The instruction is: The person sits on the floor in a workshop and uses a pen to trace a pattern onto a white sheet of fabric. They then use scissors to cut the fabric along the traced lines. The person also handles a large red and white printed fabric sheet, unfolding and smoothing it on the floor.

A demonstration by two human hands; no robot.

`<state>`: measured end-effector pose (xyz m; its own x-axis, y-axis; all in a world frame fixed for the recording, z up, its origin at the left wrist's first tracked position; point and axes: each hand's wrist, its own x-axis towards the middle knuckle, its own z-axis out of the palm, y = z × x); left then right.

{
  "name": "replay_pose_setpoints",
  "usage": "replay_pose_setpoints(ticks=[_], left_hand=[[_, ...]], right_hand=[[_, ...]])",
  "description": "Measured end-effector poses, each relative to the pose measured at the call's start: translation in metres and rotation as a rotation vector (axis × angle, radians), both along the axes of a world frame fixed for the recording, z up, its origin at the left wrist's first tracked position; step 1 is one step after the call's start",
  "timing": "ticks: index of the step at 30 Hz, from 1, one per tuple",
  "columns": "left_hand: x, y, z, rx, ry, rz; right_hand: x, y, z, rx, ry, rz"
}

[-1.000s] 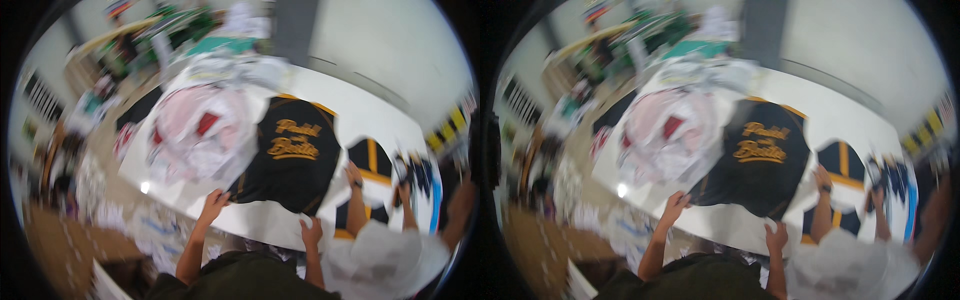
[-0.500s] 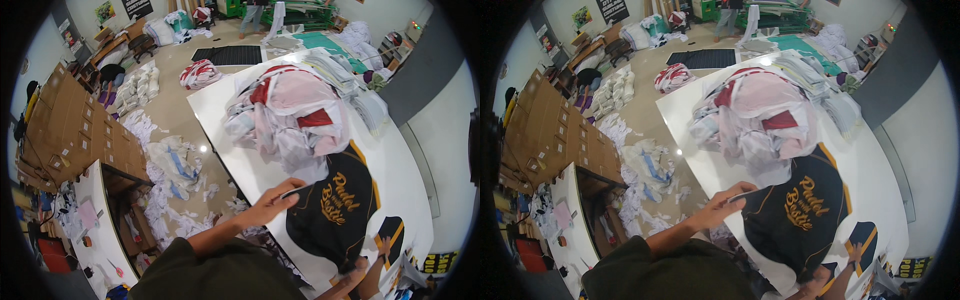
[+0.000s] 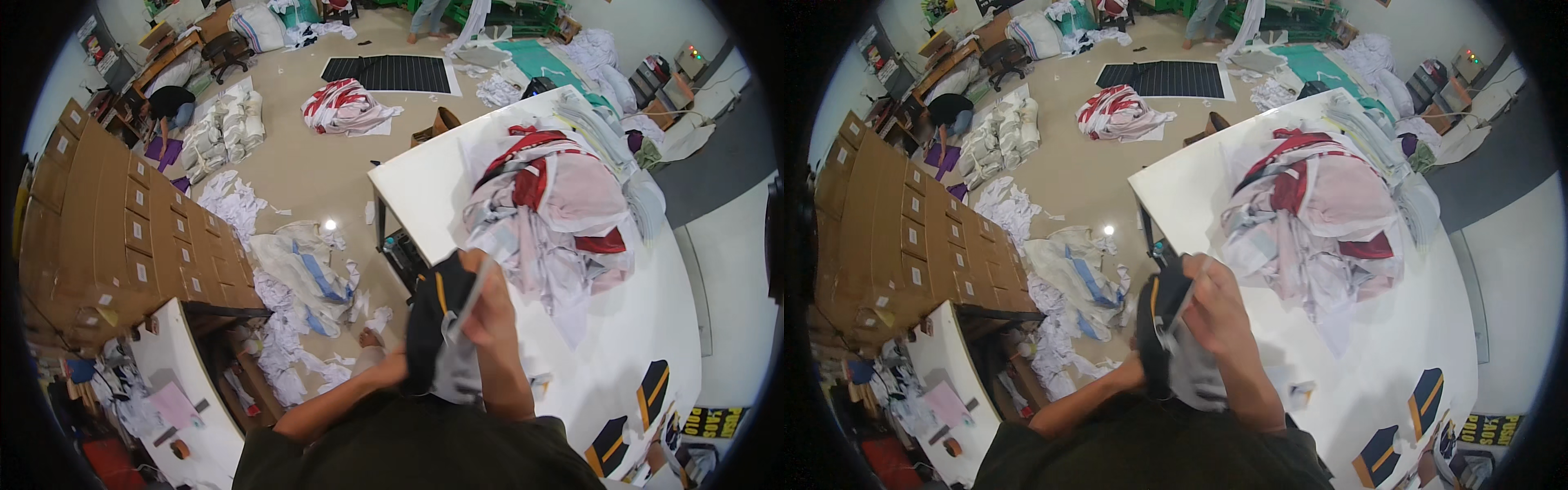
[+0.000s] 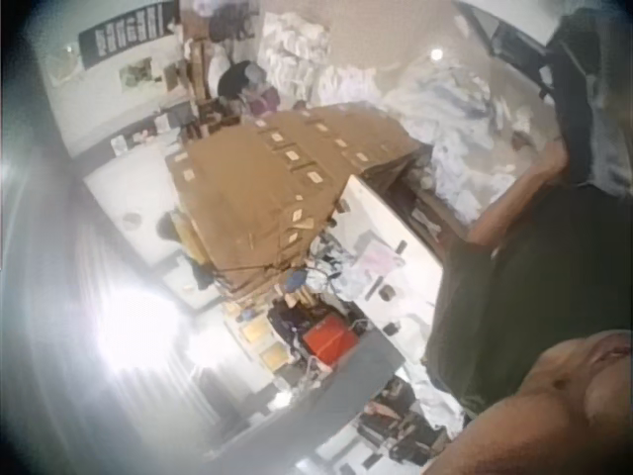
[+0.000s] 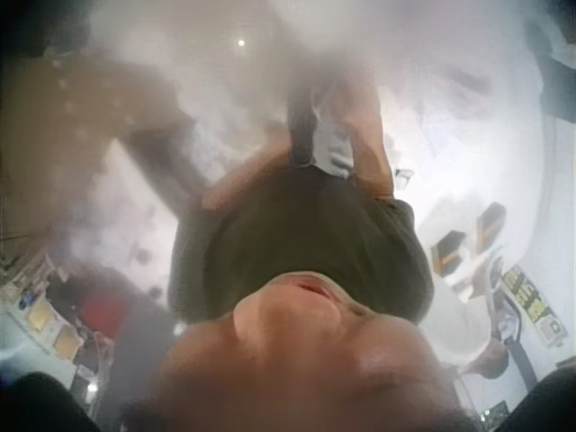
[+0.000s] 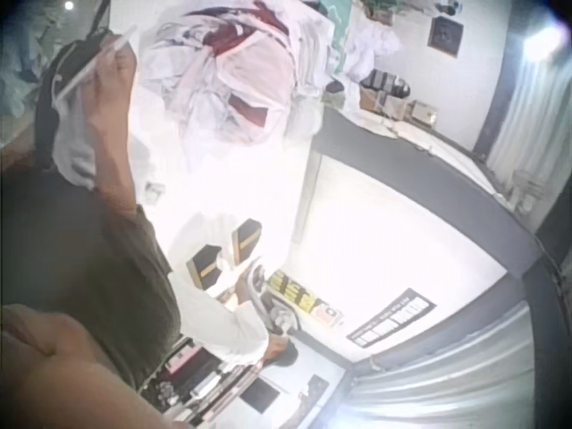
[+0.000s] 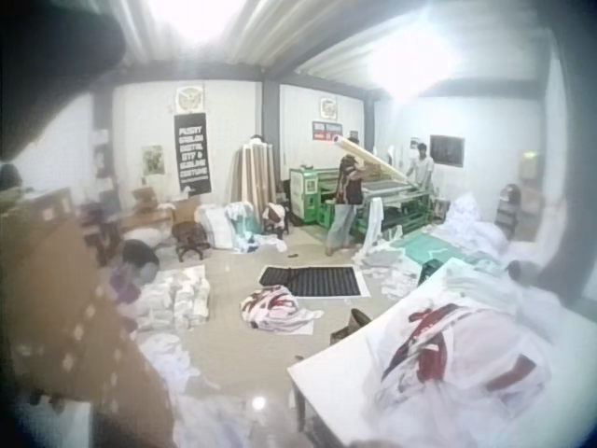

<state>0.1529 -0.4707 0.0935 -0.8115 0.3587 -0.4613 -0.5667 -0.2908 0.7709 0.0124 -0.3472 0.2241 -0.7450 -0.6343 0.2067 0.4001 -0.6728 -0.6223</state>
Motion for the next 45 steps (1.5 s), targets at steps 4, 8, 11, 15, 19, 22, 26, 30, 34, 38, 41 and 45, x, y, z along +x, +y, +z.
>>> replay_pose_setpoints(ticks=[4,8,11,15,19,22,26,30,34,38,41,45], left_hand=[[-0.022,-0.118,0.033,-0.015,0.043,0.508],[-0.071,-0.214,0.069,0.142,0.272,0.852],[-0.111,-0.267,0.021,0.574,0.451,0.761],[-0.199,-0.301,0.022,0.4,0.104,1.031],[-0.303,-0.391,0.025,-0.135,0.095,1.138],[-0.339,-0.506,-0.053,-0.602,0.078,1.15],[-0.338,-0.63,-0.192,-0.919,-0.374,0.418],[-0.411,-0.629,-0.216,-1.171,-0.403,-0.307],[-0.522,-0.658,-0.205,-1.215,-0.141,-0.561],[-0.621,-0.746,-0.252,-1.012,0.03,-0.921],[-0.723,-0.793,-0.258,-1.034,0.219,-1.322],[-0.806,-0.814,-0.203,-0.616,0.382,-1.306]], right_hand=[[-0.051,-0.065,-0.052,0.321,-0.075,-0.076],[-0.101,-0.108,-0.104,0.528,0.037,0.309],[-0.116,-0.182,-0.152,0.616,0.137,0.672],[-0.142,-0.284,-0.238,0.594,0.246,0.826],[-0.264,-0.355,-0.226,0.488,0.151,0.859],[-0.347,-0.424,-0.207,0.179,-0.052,0.657],[-0.435,-0.477,-0.221,0.239,-0.169,0.568],[-0.512,-0.482,-0.23,0.49,-0.159,0.405],[-0.565,-0.494,-0.238,0.576,-0.263,0.292],[-0.61,-0.517,-0.252,0.718,-0.276,0.113],[-0.635,-0.52,-0.255,0.783,-0.367,-0.105],[-0.623,-0.532,-0.254,1.091,-0.371,-0.398]])
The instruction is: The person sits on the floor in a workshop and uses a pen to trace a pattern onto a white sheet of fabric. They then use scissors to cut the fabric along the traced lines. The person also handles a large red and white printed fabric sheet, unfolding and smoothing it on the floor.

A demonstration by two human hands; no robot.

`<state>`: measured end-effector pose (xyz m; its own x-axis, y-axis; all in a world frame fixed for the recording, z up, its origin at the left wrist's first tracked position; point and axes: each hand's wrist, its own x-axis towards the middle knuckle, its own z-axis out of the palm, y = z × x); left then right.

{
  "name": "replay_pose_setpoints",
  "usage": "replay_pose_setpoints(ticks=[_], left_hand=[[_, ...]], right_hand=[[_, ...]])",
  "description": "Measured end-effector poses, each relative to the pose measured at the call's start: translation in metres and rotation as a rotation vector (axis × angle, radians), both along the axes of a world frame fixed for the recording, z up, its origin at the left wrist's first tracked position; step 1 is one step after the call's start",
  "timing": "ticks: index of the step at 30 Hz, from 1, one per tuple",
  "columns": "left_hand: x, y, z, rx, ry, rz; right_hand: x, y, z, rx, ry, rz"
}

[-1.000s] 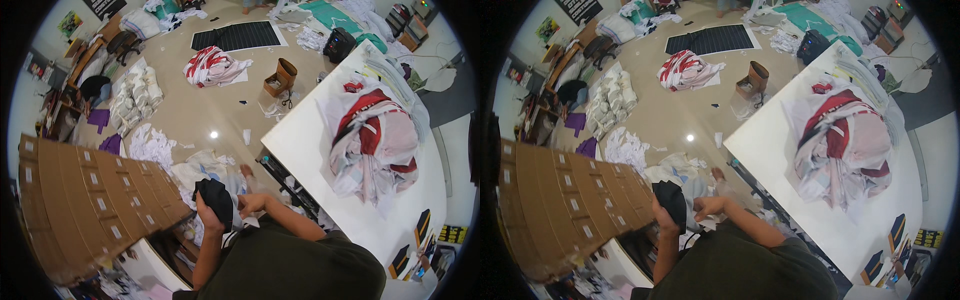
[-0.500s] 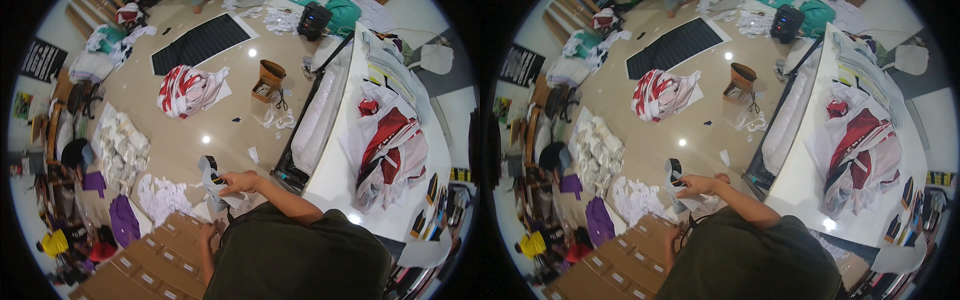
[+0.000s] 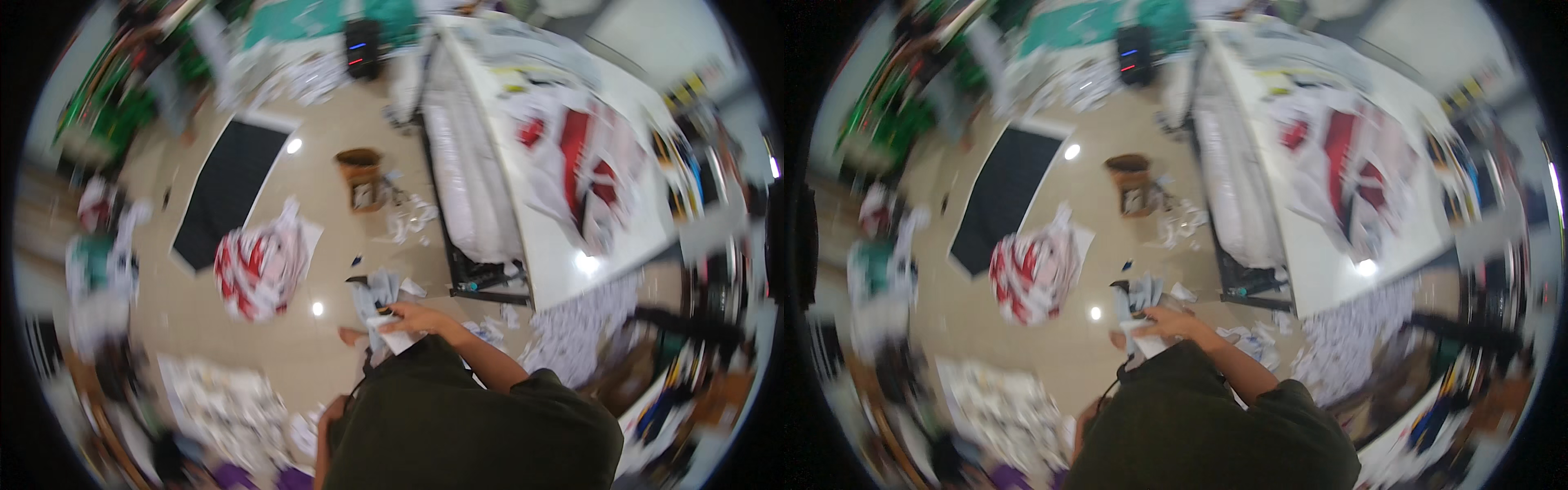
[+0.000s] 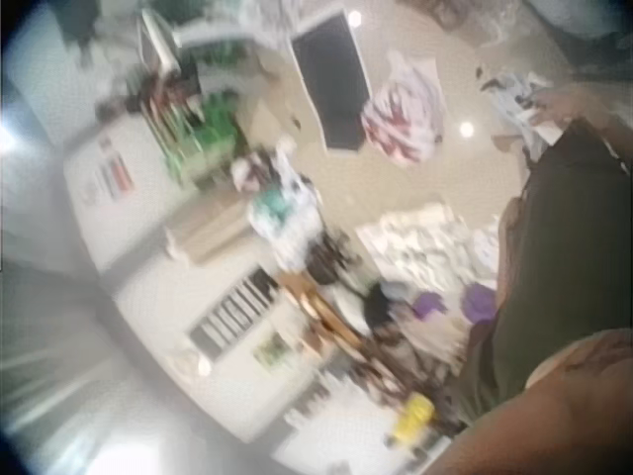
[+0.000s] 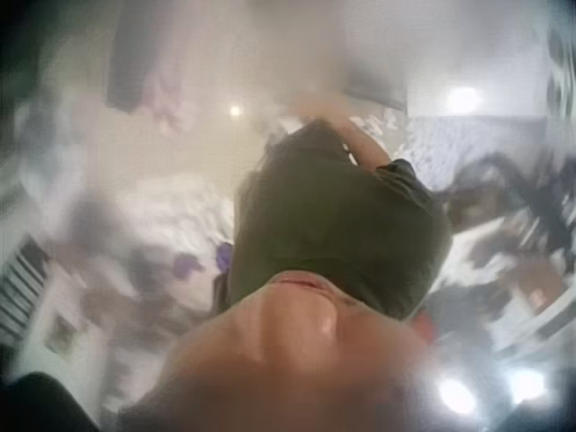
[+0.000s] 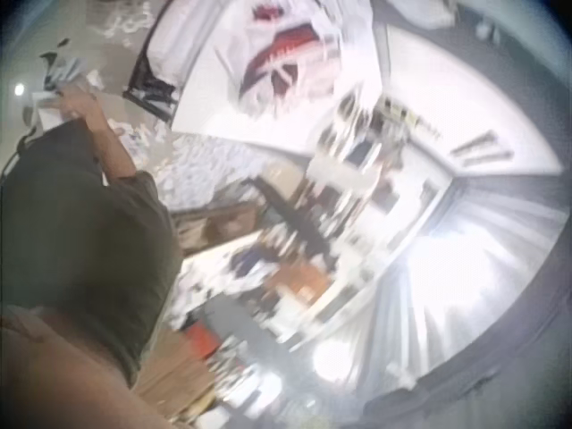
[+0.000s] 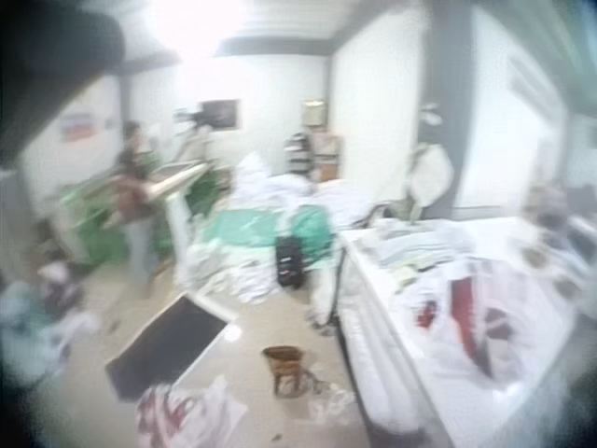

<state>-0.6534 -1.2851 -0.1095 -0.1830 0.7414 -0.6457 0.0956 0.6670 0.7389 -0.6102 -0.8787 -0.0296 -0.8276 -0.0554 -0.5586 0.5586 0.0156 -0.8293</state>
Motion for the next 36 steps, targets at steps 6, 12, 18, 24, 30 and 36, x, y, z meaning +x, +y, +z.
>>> replay_pose_setpoints(ticks=[6,12,18,24,30,36], left_hand=[[-0.129,0.046,-0.016,0.012,0.13,-0.046],[-0.199,0.274,0.154,0.466,-0.154,-0.127],[-0.209,0.359,0.07,0.299,-0.546,0.399],[-0.194,0.461,0.137,0.312,-0.241,0.504],[-0.208,0.478,0.147,0.458,-0.137,0.846],[-0.279,0.43,0.159,0.363,-0.035,1.145]], right_hand=[[-0.039,-0.015,0.039,-0.169,0.123,-0.121],[-0.061,0.053,0.066,-0.519,0.26,-0.291],[-0.102,0.143,0.066,-0.122,0.373,-0.662],[-0.128,0.21,0.033,0.314,0.217,-0.438],[-0.16,0.302,0.107,0.172,0.261,-0.191],[-0.227,0.576,0.014,1.4,0.502,-0.515]])
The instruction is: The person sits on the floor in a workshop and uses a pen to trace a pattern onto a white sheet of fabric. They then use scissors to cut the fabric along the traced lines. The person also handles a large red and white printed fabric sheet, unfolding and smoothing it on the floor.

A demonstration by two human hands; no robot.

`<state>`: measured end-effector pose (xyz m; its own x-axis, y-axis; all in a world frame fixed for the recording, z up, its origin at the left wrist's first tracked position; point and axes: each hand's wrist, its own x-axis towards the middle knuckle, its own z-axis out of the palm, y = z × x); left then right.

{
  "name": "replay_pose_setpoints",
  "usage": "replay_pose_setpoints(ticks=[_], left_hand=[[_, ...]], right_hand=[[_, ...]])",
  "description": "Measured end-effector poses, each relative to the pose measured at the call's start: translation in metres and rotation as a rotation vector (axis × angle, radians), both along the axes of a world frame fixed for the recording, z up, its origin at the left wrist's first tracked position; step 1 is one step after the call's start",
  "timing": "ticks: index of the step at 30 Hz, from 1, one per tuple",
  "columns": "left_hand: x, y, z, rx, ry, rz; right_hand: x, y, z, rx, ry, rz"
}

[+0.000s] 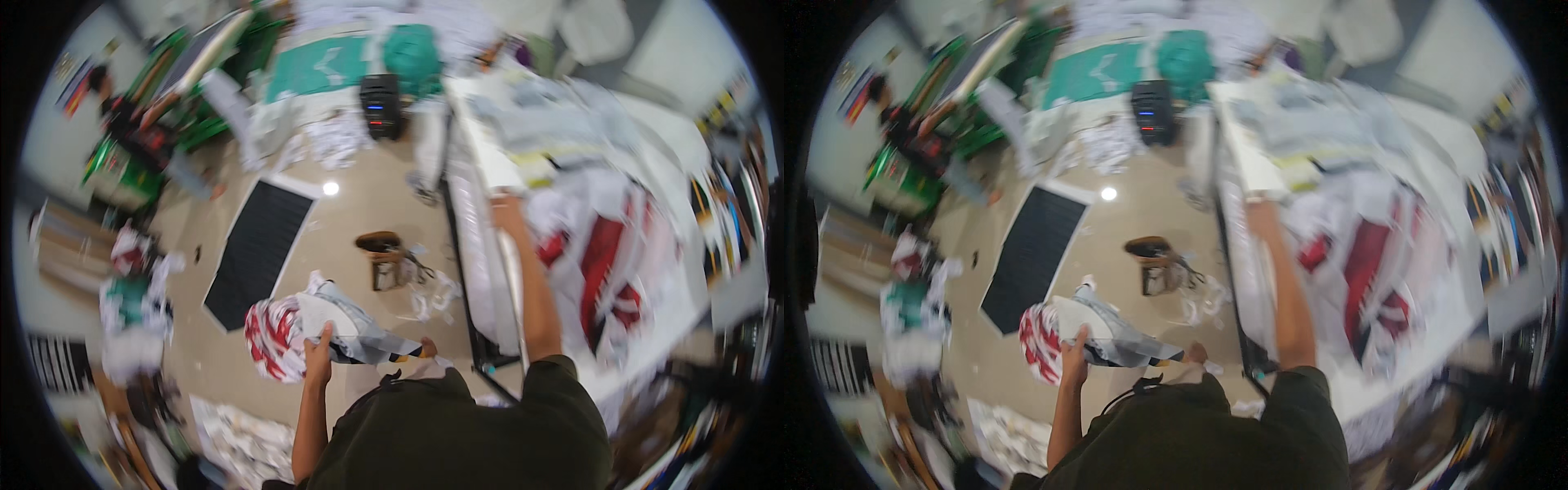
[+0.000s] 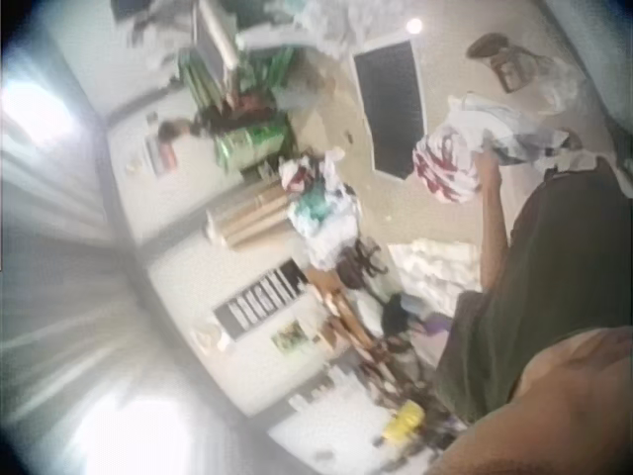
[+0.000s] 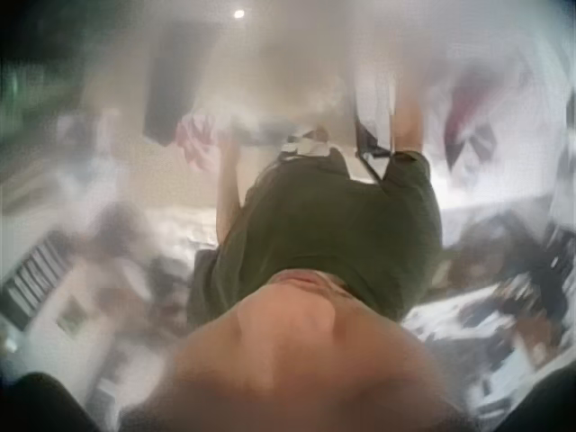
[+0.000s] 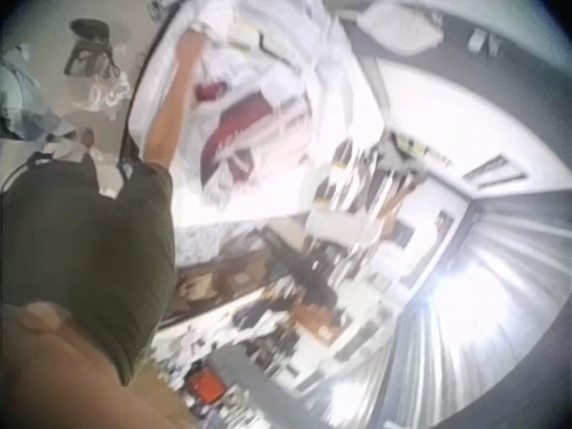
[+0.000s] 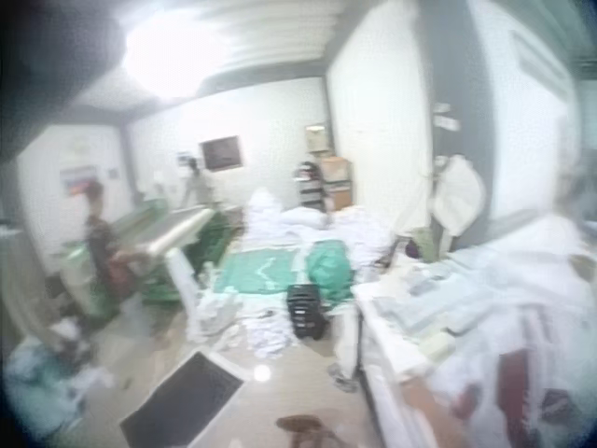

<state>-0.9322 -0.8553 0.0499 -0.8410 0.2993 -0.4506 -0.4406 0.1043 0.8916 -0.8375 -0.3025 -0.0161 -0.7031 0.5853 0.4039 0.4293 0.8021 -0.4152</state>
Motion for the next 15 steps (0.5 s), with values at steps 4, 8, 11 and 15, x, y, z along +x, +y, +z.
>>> replay_pose_setpoints(ticks=[4,8,11,15], left_hand=[[-0.05,-0.032,-0.041,-0.035,0.083,0.122],[-0.104,-0.112,-0.061,-0.118,-0.042,0.21],[-0.171,-0.134,-0.098,-0.11,-0.107,0.252],[-0.255,-0.119,-0.138,-0.175,-0.164,0.218]], right_hand=[[0.063,0.195,-0.081,1.036,-0.302,-0.426],[0.021,0.181,-0.124,0.638,-0.93,-0.467],[0.047,0.217,-0.128,0.667,-1.132,-0.548],[0.048,0.198,-0.125,0.277,-0.688,-0.779]])
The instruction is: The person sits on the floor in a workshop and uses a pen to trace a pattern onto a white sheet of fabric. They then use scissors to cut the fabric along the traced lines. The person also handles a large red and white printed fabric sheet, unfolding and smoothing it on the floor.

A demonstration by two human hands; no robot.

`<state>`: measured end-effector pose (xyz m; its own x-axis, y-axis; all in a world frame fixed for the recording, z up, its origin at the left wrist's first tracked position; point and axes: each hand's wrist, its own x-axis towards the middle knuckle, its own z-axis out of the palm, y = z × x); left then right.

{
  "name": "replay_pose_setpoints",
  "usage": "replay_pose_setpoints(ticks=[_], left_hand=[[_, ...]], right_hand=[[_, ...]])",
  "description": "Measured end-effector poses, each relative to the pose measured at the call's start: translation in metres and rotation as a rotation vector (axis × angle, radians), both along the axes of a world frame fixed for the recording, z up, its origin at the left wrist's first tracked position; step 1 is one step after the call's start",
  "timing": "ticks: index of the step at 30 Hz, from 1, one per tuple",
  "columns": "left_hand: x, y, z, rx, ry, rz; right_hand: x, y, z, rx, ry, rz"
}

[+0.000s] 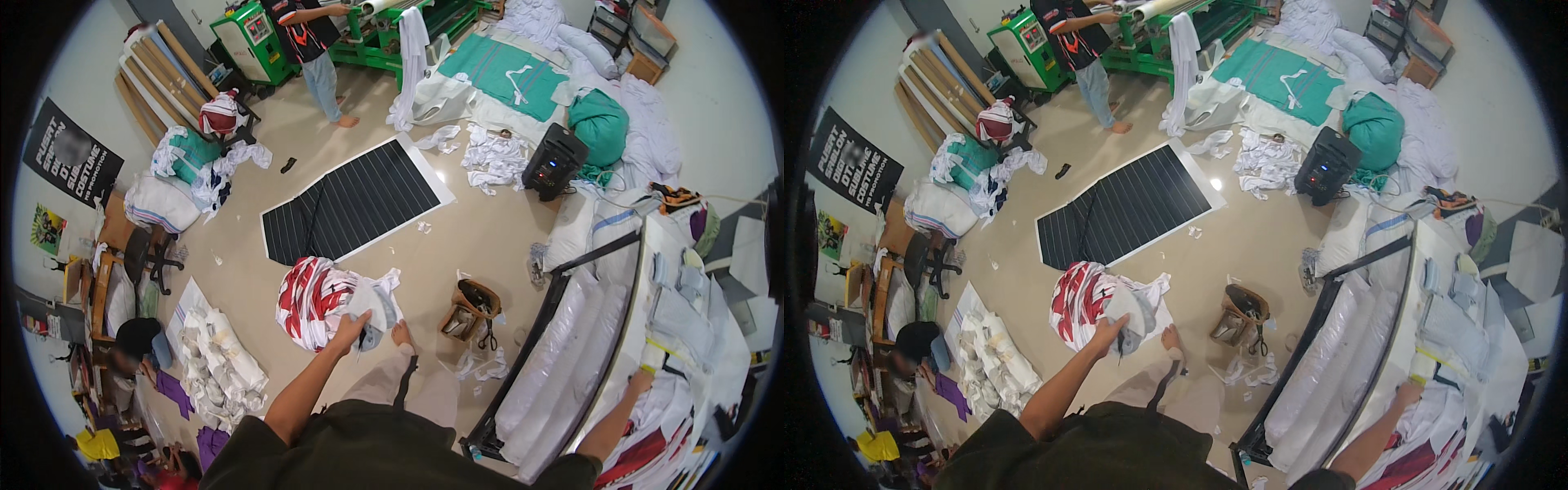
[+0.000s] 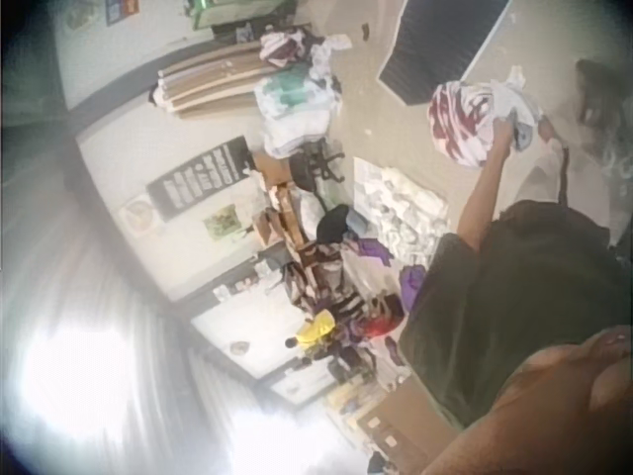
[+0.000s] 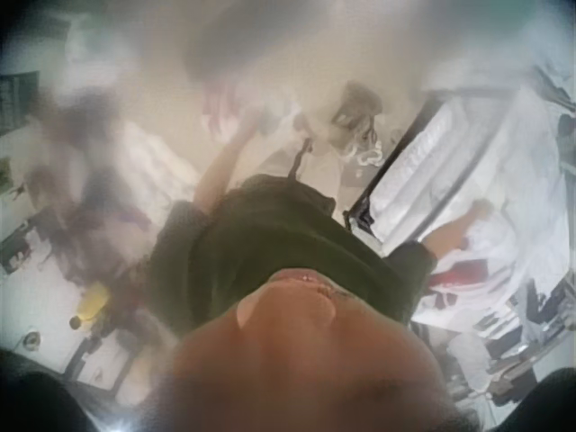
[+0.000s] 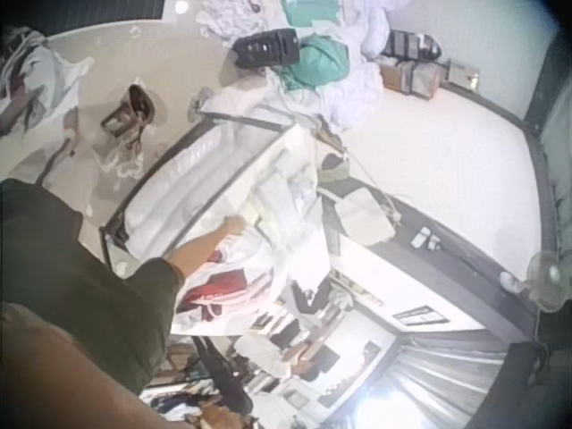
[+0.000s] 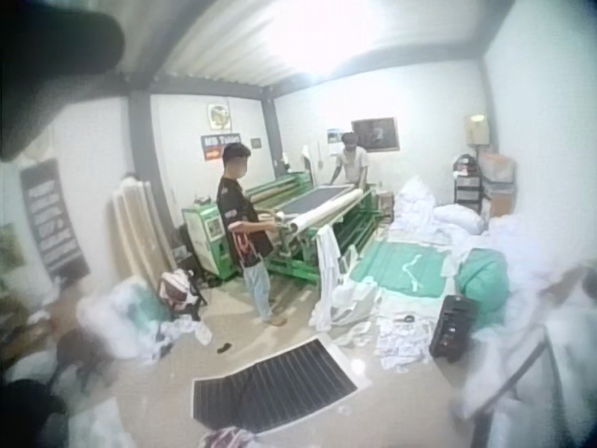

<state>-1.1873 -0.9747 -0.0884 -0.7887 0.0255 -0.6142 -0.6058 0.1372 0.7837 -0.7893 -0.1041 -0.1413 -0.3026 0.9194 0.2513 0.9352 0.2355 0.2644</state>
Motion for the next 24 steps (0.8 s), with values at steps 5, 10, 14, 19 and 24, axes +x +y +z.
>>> replay_pose_setpoints(ticks=[5,10,14,19,24], left_hand=[[-0.08,0.024,-0.071,0.001,0.05,-0.099],[-0.148,0.068,-0.143,0.04,-0.011,-0.246],[-0.187,0.073,-0.146,-0.144,-0.087,-0.496],[-0.163,0.019,-0.132,-0.452,0.286,-0.568],[0.015,-0.069,-0.071,-0.669,-0.295,-1.216]], right_hand=[[0.007,-0.016,0.027,-0.176,0.096,0.015],[0.017,-0.023,0.051,0.012,0.147,0.017],[-0.009,-0.046,0.06,-0.04,0.286,-0.223],[-0.011,-0.078,0.055,0.249,0.068,0.09],[-0.1,-0.305,-0.028,-0.332,0.189,0.612]])
